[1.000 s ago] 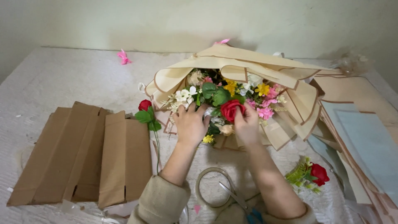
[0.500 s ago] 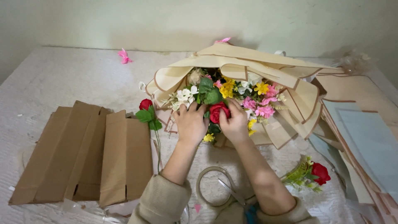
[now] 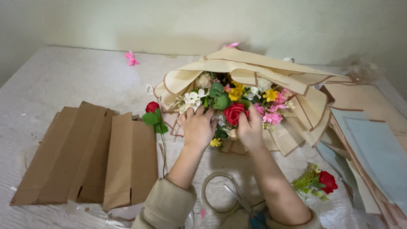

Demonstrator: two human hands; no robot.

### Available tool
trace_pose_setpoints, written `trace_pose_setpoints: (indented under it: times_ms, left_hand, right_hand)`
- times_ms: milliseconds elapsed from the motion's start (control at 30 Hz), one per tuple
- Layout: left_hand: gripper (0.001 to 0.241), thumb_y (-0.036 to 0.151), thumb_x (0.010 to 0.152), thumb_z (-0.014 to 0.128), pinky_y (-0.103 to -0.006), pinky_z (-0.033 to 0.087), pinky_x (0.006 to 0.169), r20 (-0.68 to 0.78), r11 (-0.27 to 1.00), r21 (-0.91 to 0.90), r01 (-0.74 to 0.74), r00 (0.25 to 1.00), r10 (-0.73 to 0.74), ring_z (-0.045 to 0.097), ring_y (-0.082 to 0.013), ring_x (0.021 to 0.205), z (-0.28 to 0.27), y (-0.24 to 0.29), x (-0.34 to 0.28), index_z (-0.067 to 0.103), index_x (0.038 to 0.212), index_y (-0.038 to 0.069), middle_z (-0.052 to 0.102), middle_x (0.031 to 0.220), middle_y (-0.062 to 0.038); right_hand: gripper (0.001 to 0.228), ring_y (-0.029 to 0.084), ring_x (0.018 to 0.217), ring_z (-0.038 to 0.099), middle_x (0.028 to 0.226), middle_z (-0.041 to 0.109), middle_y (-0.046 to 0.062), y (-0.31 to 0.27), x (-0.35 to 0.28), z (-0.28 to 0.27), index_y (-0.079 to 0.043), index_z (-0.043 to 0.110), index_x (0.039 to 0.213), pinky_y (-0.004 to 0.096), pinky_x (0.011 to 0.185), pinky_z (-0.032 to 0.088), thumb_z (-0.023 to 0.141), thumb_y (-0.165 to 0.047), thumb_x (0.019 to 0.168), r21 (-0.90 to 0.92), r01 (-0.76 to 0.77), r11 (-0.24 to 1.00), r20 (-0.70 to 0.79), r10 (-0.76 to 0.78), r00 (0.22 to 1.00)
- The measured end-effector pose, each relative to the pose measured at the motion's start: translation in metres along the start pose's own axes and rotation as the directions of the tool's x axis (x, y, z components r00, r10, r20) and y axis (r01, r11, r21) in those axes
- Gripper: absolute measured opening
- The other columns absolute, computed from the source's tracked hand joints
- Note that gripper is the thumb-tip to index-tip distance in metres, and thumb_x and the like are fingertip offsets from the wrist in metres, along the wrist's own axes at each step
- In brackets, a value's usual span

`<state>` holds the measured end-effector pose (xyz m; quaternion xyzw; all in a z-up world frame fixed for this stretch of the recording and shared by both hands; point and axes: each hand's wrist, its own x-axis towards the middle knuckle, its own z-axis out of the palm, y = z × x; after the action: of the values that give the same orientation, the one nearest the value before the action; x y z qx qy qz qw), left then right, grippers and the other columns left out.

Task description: A person prepares a rose by taping its stem and then inserts it into a larger floral bouquet at a design station.

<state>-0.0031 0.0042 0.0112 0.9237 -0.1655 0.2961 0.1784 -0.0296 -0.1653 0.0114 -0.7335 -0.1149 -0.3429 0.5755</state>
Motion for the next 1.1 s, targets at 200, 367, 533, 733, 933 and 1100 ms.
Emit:
trace_pose_setpoints:
  times_ms: [200,367,533,733,933,1100]
  left_hand:
    - [0.028,0.04,0.08,0.073,-0.0495,0.042,0.087,-0.006,1.0,-0.007,0.005,1.0,-0.005,0.057,-0.0318,0.096,0.001,-0.001,-0.001,0.073,0.106,0.032,0.066,0.1,-0.001]
    - [0.033,0.04,0.078,0.076,-0.0496,0.042,0.085,-0.022,1.0,-0.01,-0.002,1.0,0.002,0.059,-0.0329,0.094,0.003,-0.001,-0.001,0.073,0.109,0.032,0.067,0.102,-0.002]
    - [0.03,0.041,0.079,0.075,-0.0486,0.042,0.087,0.001,1.0,-0.004,0.005,1.0,-0.005,0.058,-0.0312,0.096,-0.001,0.0,-0.001,0.073,0.109,0.034,0.067,0.101,0.0]
    - [0.031,0.04,0.08,0.075,-0.0492,0.042,0.088,-0.008,1.0,-0.012,-0.002,1.0,0.002,0.058,-0.032,0.096,0.01,-0.002,-0.001,0.073,0.109,0.03,0.068,0.103,-0.002]
    - [0.026,0.037,0.079,0.073,-0.0484,0.039,0.094,0.03,0.999,0.034,0.025,0.999,-0.026,0.054,-0.0307,0.103,0.036,-0.01,-0.005,0.078,0.099,0.022,0.069,0.112,-0.002]
    - [0.035,0.03,0.081,0.067,-0.0483,0.038,0.097,0.087,0.999,-0.002,0.051,0.995,-0.05,0.054,-0.0318,0.107,0.004,-0.003,0.001,0.074,0.114,0.02,0.068,0.115,-0.003]
  right_hand:
    - [0.028,0.019,0.098,0.061,0.097,0.069,0.01,0.031,-0.004,-0.01,-0.004,0.068,0.119,0.042,0.096,0.05,0.048,0.002,0.101,-0.022,-0.067,0.998,-0.14,0.063,0.988]
    - [0.029,0.018,0.106,0.058,0.107,0.066,0.01,0.059,-0.005,-0.014,-0.002,0.062,0.127,0.043,0.107,0.044,0.042,-0.002,0.106,0.074,-0.112,0.991,-0.261,0.128,0.957]
    - [0.028,0.017,0.099,0.054,0.1,0.059,0.004,0.054,-0.011,-0.018,-0.004,0.062,0.118,0.041,0.105,0.044,0.039,0.002,0.104,0.04,-0.055,0.998,-0.24,0.063,0.969]
    - [0.031,0.034,0.101,0.064,0.097,0.066,0.017,0.018,-0.001,-0.001,-0.002,0.064,0.117,0.049,0.098,0.049,0.042,0.008,0.096,-0.174,0.106,0.979,-0.107,-0.126,0.986]
    - [0.035,0.045,0.1,0.067,0.1,0.068,0.022,0.023,-0.002,0.02,-0.003,0.064,0.124,0.053,0.091,0.053,0.058,-0.002,0.089,-0.406,0.156,0.9,0.105,-0.124,0.987]
    - [0.044,0.039,0.106,0.069,0.104,0.071,0.02,-0.005,-0.002,0.019,-0.007,0.064,0.127,0.049,0.092,0.054,0.067,-0.004,0.083,-0.335,0.064,0.94,0.136,-0.019,0.991]
